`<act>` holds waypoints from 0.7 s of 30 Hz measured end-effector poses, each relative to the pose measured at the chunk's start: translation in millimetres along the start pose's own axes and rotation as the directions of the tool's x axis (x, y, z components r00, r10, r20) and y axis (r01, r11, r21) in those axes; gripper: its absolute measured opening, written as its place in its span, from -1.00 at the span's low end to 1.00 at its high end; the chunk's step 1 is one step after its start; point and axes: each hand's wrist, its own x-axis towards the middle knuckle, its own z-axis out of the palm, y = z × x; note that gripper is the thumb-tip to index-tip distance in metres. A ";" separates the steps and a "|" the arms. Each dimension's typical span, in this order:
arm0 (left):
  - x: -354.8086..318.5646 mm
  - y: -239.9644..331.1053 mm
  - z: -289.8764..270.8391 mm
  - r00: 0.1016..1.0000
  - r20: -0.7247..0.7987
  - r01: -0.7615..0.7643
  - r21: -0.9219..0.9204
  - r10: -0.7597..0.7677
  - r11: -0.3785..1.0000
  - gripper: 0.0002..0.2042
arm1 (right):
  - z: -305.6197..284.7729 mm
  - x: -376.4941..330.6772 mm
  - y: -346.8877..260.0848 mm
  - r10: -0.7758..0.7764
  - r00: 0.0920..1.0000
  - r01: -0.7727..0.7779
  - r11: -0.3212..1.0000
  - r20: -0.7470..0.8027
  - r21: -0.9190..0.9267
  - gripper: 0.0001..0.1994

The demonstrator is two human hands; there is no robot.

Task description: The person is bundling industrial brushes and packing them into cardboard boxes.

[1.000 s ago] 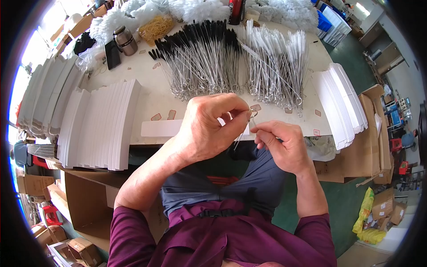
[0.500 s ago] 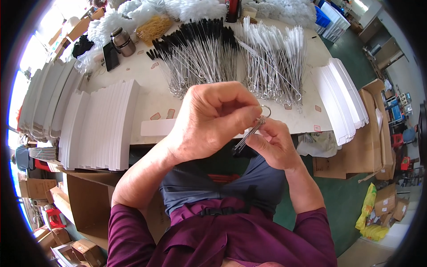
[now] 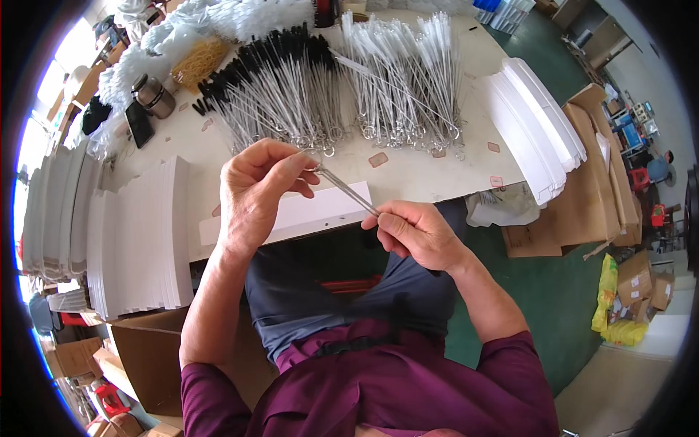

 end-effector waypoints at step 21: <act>17.3 -24.8 24.6 0.903 0.340 0.154 0.312 -0.262 0.937 -0.92 | -41.6 -24.3 14.7 0.055 0.995 -0.069 0.979 -0.078 -0.192 -0.77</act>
